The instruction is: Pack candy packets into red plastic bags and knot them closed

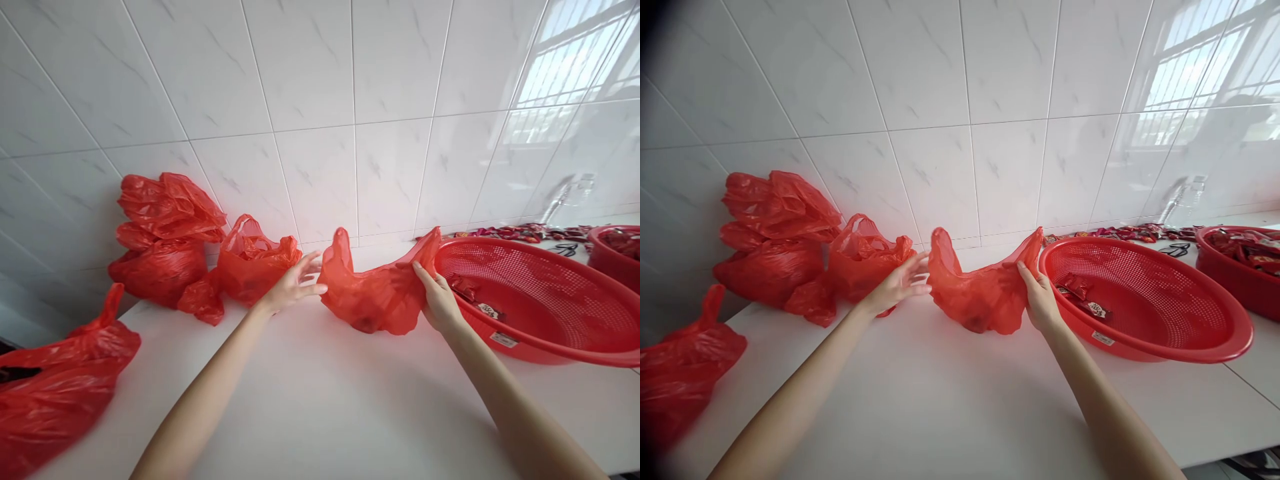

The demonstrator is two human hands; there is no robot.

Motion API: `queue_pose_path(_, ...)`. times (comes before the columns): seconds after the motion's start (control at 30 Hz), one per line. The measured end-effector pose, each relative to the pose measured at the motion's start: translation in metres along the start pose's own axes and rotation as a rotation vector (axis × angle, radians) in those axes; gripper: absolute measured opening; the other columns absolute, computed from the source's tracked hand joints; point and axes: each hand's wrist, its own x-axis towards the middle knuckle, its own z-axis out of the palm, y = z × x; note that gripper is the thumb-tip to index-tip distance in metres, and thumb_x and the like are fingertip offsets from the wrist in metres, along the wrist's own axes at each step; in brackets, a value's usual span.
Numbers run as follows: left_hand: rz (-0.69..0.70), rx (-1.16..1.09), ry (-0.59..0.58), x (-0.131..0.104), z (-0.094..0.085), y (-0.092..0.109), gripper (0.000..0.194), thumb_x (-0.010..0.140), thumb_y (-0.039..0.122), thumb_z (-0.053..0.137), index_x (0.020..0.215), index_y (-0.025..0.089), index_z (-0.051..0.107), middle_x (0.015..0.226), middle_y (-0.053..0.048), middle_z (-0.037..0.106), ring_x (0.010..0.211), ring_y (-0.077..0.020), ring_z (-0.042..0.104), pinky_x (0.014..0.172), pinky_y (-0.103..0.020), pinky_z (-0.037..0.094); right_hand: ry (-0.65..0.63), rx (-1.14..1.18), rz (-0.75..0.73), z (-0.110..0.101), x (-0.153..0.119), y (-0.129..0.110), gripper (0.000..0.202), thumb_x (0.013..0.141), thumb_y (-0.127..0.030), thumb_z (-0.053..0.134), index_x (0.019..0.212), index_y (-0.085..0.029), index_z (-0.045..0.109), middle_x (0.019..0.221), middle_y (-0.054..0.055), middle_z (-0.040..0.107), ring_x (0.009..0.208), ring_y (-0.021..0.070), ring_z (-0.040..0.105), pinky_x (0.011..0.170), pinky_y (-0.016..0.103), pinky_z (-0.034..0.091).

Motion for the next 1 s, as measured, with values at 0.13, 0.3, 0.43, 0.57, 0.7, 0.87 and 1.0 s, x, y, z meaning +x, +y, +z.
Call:
queue_pose_path(0.13,0.182,-0.008,0.109,0.013,0.015,0.023,0.078,0.072,0.042,0.082,0.143,0.031,0.05,0.15,-0.009,0.052,0.142,-0.0303,0.043,0.117,-0.046,0.037,0.002,-0.046,-0.041,0.0,-0.003,0.001,0.043,0.065,-0.059,0.086,0.075,-0.02,0.071,0.068,0.001,0.071,0.064,0.0175,0.068,0.055,0.026,0.052)
queue_pose_path(0.3,0.239,-0.002,0.274,0.026,0.022,0.05,0.054,0.078,0.054,0.076,0.119,0.019,0.068,0.122,-0.012,0.07,0.119,-0.0294,0.063,0.103,-0.042,0.049,-0.042,-0.045,-0.106,-0.001,-0.006,-0.003,0.037,0.074,-0.057,0.081,0.079,-0.021,0.074,0.077,0.003,0.075,0.074,0.0208,0.071,0.062,0.028,0.055)
queue_pose_path(0.43,0.271,0.02,0.26,0.031,0.012,0.064,0.04,0.082,0.058,0.07,0.089,0.019,0.075,0.1,-0.01,0.075,0.101,-0.0245,0.067,0.093,-0.037,0.05,-0.099,-0.002,-0.177,0.002,-0.011,-0.013,0.035,0.083,-0.055,0.073,0.098,-0.024,0.079,0.11,0.008,0.078,0.103,0.0278,0.071,0.082,0.036,0.059)
queue_pose_path(0.57,0.267,0.1,0.182,0.029,0.002,0.071,0.047,0.09,0.062,0.058,0.084,0.019,0.075,0.081,-0.006,0.071,0.084,-0.0194,0.064,0.084,-0.033,0.048,-0.112,0.015,-0.227,0.003,-0.017,-0.025,0.035,0.088,-0.054,0.068,0.107,-0.027,0.078,0.127,0.006,0.073,0.119,0.0292,0.066,0.095,0.041,0.056)
queue_pose_path(0.7,0.226,0.128,0.101,0.028,-0.006,0.073,0.06,0.094,0.069,0.045,0.097,0.017,0.076,0.076,-0.007,0.07,0.088,-0.0218,0.063,0.089,-0.035,0.046,-0.13,0.042,-0.214,0.002,-0.021,-0.032,0.04,0.085,-0.059,0.069,0.11,-0.029,0.076,0.117,0.006,0.078,0.121,0.0288,0.065,0.098,0.041,0.053)
queue_pose_path(0.87,0.19,0.124,-0.051,0.013,-0.009,0.064,0.077,0.086,0.08,0.046,0.135,0.023,0.06,0.115,-0.012,0.071,0.106,-0.0266,0.063,0.097,-0.04,0.044,-0.113,0.099,-0.165,0.006,-0.024,-0.032,0.04,0.084,-0.061,0.068,0.109,-0.03,0.073,0.093,0.004,0.08,0.109,0.0286,0.07,0.088,0.041,0.055)
queue_pose_path(1.0,0.14,-0.066,-0.128,-0.008,-0.002,0.045,0.105,0.068,0.081,0.068,0.153,0.028,0.035,0.133,-0.015,0.062,0.113,-0.0301,0.063,0.093,-0.041,0.05,-0.091,0.12,-0.144,0.011,-0.025,-0.032,0.039,0.084,-0.061,0.067,0.106,-0.03,0.071,0.084,0.002,0.076,0.096,0.0262,0.071,0.082,0.039,0.055)
